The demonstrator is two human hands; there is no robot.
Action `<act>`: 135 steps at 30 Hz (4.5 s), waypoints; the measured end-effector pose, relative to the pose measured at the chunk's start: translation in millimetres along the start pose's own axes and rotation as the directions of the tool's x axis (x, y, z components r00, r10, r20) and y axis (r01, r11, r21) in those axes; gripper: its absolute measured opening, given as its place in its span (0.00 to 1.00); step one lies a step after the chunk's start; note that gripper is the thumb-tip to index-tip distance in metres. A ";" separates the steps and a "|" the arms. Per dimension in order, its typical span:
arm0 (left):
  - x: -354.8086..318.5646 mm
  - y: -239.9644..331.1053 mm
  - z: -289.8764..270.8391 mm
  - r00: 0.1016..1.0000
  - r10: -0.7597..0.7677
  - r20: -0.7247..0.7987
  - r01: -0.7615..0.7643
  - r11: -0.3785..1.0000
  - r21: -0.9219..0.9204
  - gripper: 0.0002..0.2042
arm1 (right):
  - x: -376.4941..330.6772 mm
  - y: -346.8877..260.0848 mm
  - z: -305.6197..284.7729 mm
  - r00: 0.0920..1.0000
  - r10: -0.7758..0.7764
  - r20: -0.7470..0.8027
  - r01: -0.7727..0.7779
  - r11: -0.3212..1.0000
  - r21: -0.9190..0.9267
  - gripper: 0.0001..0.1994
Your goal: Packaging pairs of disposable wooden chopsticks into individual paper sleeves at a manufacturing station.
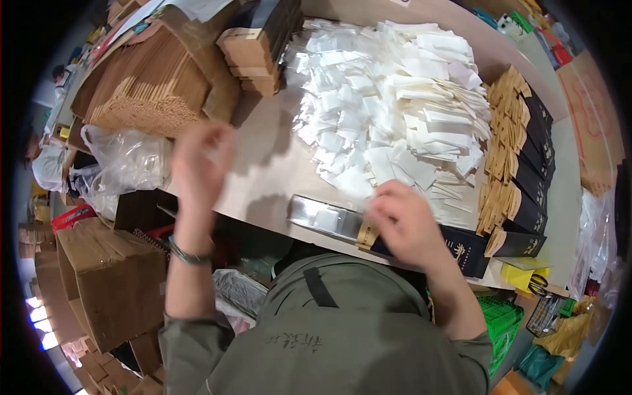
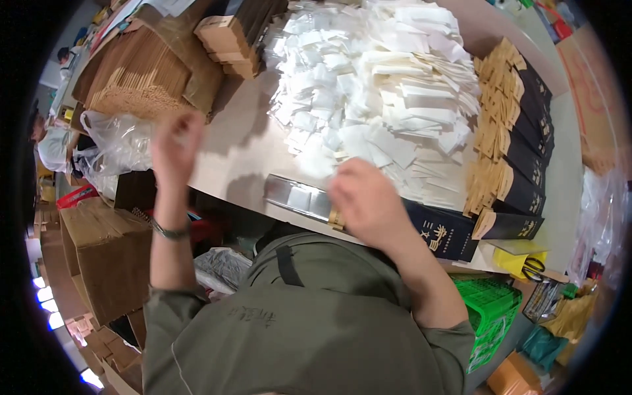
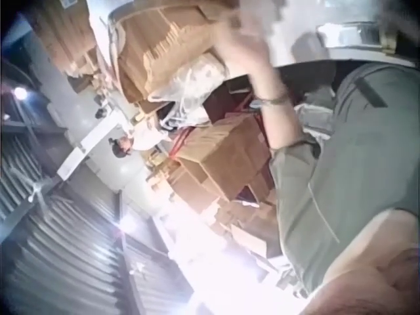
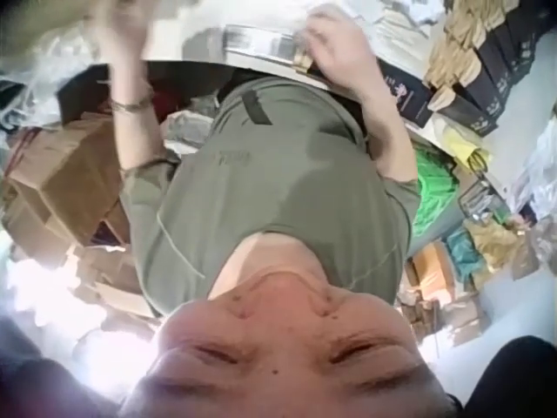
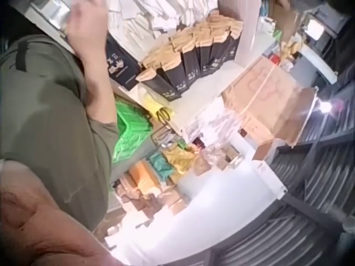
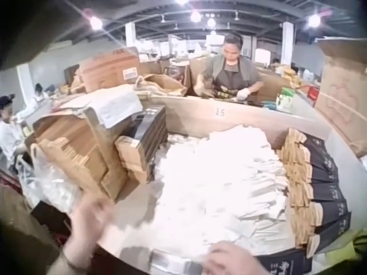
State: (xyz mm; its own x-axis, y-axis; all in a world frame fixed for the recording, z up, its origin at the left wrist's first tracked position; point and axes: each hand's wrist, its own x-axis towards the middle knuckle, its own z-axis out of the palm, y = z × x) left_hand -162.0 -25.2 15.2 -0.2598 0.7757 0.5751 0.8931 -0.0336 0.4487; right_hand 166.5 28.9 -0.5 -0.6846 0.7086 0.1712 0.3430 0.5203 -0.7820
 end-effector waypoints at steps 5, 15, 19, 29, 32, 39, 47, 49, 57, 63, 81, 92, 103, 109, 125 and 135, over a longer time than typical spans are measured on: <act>132.9 -59.2 -45.4 0.989 -0.002 -0.145 0.064 0.904 0.423 0.13 | 10.4 9.1 57.2 0.905 0.000 0.425 0.206 0.875 -0.439 0.05; 162.9 -93.9 -45.4 0.987 -0.106 0.123 0.015 0.813 0.582 0.12 | 1.9 20.9 82.2 0.998 0.052 -0.047 -0.059 0.985 -0.162 0.06; 125.5 -77.6 -59.8 0.994 -0.089 -0.069 0.110 0.887 0.449 0.12 | 2.9 15.3 71.3 0.998 -0.029 -0.050 0.022 0.991 -0.135 0.06; -131.1 11.4 35.7 0.782 -0.537 0.317 0.593 0.797 -0.113 0.10 | -7.8 -34.2 49.5 0.955 0.282 0.091 -0.275 0.958 -0.083 0.04; -135.3 39.9 61.5 0.805 -0.435 0.404 0.536 0.825 -0.181 0.09 | -14.9 -25.2 63.1 0.973 0.145 0.181 -0.095 0.961 -0.261 0.04; -125.3 32.6 56.2 0.834 -0.452 0.317 0.551 0.708 -0.441 0.10 | -7.6 -28.8 56.3 0.979 -0.086 0.185 0.088 0.996 -0.004 0.04; -119.4 25.2 72.7 0.780 -0.439 0.446 0.601 0.723 -0.340 0.15 | 11.3 18.5 57.1 0.636 0.486 0.600 -0.756 0.549 0.357 0.08; -122.6 24.6 79.8 0.796 -0.426 0.429 0.584 0.725 -0.365 0.15 | 14.0 1.5 49.6 0.654 0.522 0.548 -0.730 0.626 0.274 0.10; -107.2 39.1 73.8 0.729 -0.370 0.576 0.609 0.734 -0.300 0.15 | 7.3 8.4 38.6 0.894 0.309 0.325 -0.306 0.950 -0.062 0.08; -93.0 33.9 85.1 0.615 -0.231 0.754 0.627 0.723 -0.291 0.16 | 2.1 8.1 37.6 0.905 0.191 0.379 -0.219 0.975 0.032 0.05; -108.9 -18.3 19.8 0.649 -0.313 0.693 0.676 0.656 -0.337 0.08 | -36.1 2.0 24.4 0.998 -0.055 -0.020 0.045 0.938 -0.344 0.17; -109.5 60.7 89.4 0.894 -0.179 0.411 0.305 0.915 -0.264 0.09 | -41.7 18.0 35.0 0.999 -0.034 0.039 0.048 0.896 -0.441 0.22; -107.7 102.8 65.7 0.736 -0.277 0.618 0.490 0.847 -0.205 0.17 | -35.3 35.5 38.1 0.990 -0.133 0.041 0.139 0.930 -0.339 0.26; -110.0 91.9 134.2 0.498 -0.047 0.866 0.842 0.268 -0.469 0.18 | -40.6 54.5 41.1 0.992 -0.120 0.038 0.126 0.937 -0.327 0.28; -65.0 60.9 59.7 0.705 -0.006 0.709 0.076 0.995 -0.067 0.15 | -21.1 68.2 -88.3 0.964 -0.153 0.218 0.266 0.500 -0.824 0.09; -102.6 147.9 98.4 0.351 0.572 0.741 0.457 0.586 -0.669 0.19 | -60.5 68.4 -21.7 0.952 0.089 0.294 -0.001 0.958 -0.286 0.14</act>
State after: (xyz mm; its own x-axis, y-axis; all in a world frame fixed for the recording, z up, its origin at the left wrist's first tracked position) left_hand 32.8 -47.7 -44.8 0.6917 0.7205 -0.0483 0.1592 -0.0870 0.9834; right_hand 245.3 32.0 -51.3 -0.8101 0.5803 -0.0830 0.5136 0.6343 -0.5778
